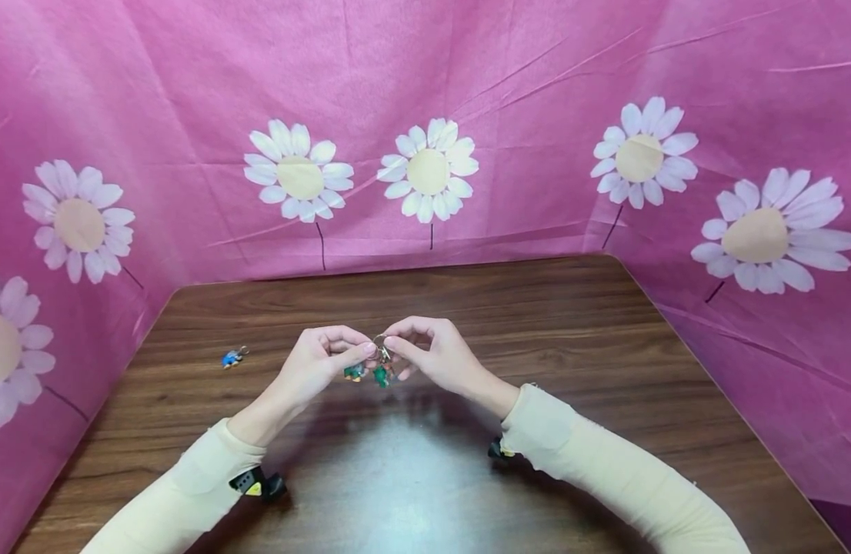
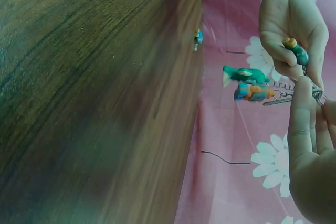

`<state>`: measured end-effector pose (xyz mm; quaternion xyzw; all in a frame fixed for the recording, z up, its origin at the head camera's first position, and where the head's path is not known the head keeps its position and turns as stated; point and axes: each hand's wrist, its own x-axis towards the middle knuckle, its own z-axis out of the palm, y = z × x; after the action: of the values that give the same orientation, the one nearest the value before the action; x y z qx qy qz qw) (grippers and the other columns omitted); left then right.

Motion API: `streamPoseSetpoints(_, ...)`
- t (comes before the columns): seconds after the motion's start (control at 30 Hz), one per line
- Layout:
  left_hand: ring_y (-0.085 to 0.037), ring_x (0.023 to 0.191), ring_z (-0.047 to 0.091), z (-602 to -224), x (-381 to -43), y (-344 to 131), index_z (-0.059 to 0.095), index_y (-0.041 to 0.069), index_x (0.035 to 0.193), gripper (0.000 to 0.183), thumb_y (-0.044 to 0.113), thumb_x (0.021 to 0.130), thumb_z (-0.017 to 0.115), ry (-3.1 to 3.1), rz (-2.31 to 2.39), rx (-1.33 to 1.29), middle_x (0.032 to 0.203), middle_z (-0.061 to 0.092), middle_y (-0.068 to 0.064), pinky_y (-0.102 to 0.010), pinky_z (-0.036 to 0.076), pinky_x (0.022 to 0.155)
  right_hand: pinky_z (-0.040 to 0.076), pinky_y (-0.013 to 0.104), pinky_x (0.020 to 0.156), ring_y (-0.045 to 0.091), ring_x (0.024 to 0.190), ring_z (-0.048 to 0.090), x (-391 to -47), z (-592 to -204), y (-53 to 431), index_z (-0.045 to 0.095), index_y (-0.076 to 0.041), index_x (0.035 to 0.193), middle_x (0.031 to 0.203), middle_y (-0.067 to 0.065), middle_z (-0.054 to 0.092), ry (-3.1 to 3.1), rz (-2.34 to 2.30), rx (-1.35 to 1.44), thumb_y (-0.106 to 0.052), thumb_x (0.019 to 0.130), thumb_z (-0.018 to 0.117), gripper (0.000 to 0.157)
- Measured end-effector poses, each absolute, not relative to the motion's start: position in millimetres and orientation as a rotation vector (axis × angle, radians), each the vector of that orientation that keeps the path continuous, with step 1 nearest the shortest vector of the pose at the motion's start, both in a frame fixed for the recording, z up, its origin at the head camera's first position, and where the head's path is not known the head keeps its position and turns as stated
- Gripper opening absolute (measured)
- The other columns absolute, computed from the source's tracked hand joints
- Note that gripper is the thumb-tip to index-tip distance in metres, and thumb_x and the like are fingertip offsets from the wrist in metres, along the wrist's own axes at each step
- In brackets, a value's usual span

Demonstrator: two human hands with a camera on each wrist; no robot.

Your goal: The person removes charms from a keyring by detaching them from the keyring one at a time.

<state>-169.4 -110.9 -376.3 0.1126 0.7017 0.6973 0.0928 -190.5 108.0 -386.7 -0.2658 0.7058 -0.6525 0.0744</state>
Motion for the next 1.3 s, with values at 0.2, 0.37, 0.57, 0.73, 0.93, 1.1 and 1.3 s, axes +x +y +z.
streamPoseSetpoints(0.2, -0.019, 0.074, 0.073, -376.7, -168.3, -111.4, 0.071, -0.008, 0.1, 0.018, 0.008, 0.094, 0.074, 2.08, 2.03, 0.359, 0.085, 0.075, -0.019, -0.032, 0.061, 0.065, 0.059, 0.047, 0.053, 0.031, 0.065, 0.068, -190.8, -380.7, 113.4, 0.075, -0.002, 0.104, 0.084, 0.012, 0.072, 2.222, -1.786, -0.932, -0.004, 0.097, 0.069, 0.009)
streamPoseSetpoints(0.37, -0.022, 0.074, 0.073, -372.1, -169.0, -113.0, 0.072, -0.007, 0.101, 0.016, 0.007, 0.094, 0.073, 2.109, 2.001, 0.385, 0.082, 0.075, -0.016, -0.029, 0.06, 0.064, 0.06, 0.047, 0.055, 0.026, 0.067, 0.069, -190.1, -374.1, 115.1, 0.074, -0.004, 0.105, 0.087, 0.013, 0.072, 2.198, -1.713, -0.967, -0.008, 0.096, 0.07, 0.01)
streamPoseSetpoints(0.57, -0.018, 0.074, 0.073, -369.4, -169.7, -113.8, 0.07, -0.009, 0.102, 0.017, 0.006, 0.094, 0.072, 2.079, 2.075, 0.342, 0.084, 0.075, -0.015, -0.031, 0.061, 0.066, 0.061, 0.052, 0.064, 0.038, 0.08, 0.07, -191.2, -377.1, 115.6, 0.071, 0.003, 0.108, 0.096, 0.021, 0.07, 2.069, -1.776, -0.858, -0.005, 0.095, 0.071, 0.015)
streamPoseSetpoints(0.73, -0.016, 0.074, 0.073, -369.4, -170.5, -114.9, 0.071, -0.009, 0.104, 0.02, 0.009, 0.094, 0.073, 2.078, 2.067, 0.337, 0.085, 0.075, -0.014, -0.041, 0.062, 0.071, 0.06, 0.054, 0.068, 0.041, 0.084, 0.07, -192.1, -381.0, 117.1, 0.07, 0.004, 0.105, 0.098, 0.02, 0.07, 1.994, -1.837, -0.791, -0.005, 0.097, 0.068, 0.012)
streamPoseSetpoints(0.93, -0.02, 0.078, 0.074, -370.5, -172.1, -118.6, 0.071, -0.008, 0.108, 0.024, 0.009, 0.092, 0.075, 2.033, 1.975, 0.418, 0.092, 0.074, -0.022, -0.038, 0.062, 0.071, 0.061, 0.05, 0.067, 0.036, 0.083, 0.07, -192.7, -378.9, 119.9, 0.067, 0.004, 0.108, 0.098, 0.017, 0.069, 1.986, -1.906, -0.749, -0.007, 0.099, 0.066, 0.014)
streamPoseSetpoints(1.1, -0.019, 0.078, 0.074, -369.7, -172.9, -120.3, 0.072, -0.005, 0.109, 0.025, 0.011, 0.09, 0.078, 2.043, 1.895, 0.458, 0.097, 0.073, -0.028, -0.032, 0.061, 0.068, 0.061, 0.043, 0.063, 0.028, 0.075, 0.068, -192.9, -378.9, 121.2, 0.068, 0.003, 0.107, 0.092, 0.014, 0.069, 2.024, -1.89, -0.741, -0.007, 0.099, 0.066, 0.013)
streamPoseSetpoints(1.3, -0.031, 0.086, 0.075, -369.3, -173.1, -121.2, 0.073, -0.005, 0.109, 0.025, 0.011, 0.09, 0.077, 2.061, 1.877, 0.474, 0.095, 0.075, -0.02, -0.033, 0.062, 0.071, 0.061, 0.046, 0.062, 0.029, 0.074, 0.065, -194.6, -378.8, 121.9, 0.069, 0.001, 0.108, 0.092, 0.015, 0.069, 2.056, -1.868, -0.737, -0.007, 0.098, 0.067, 0.013)
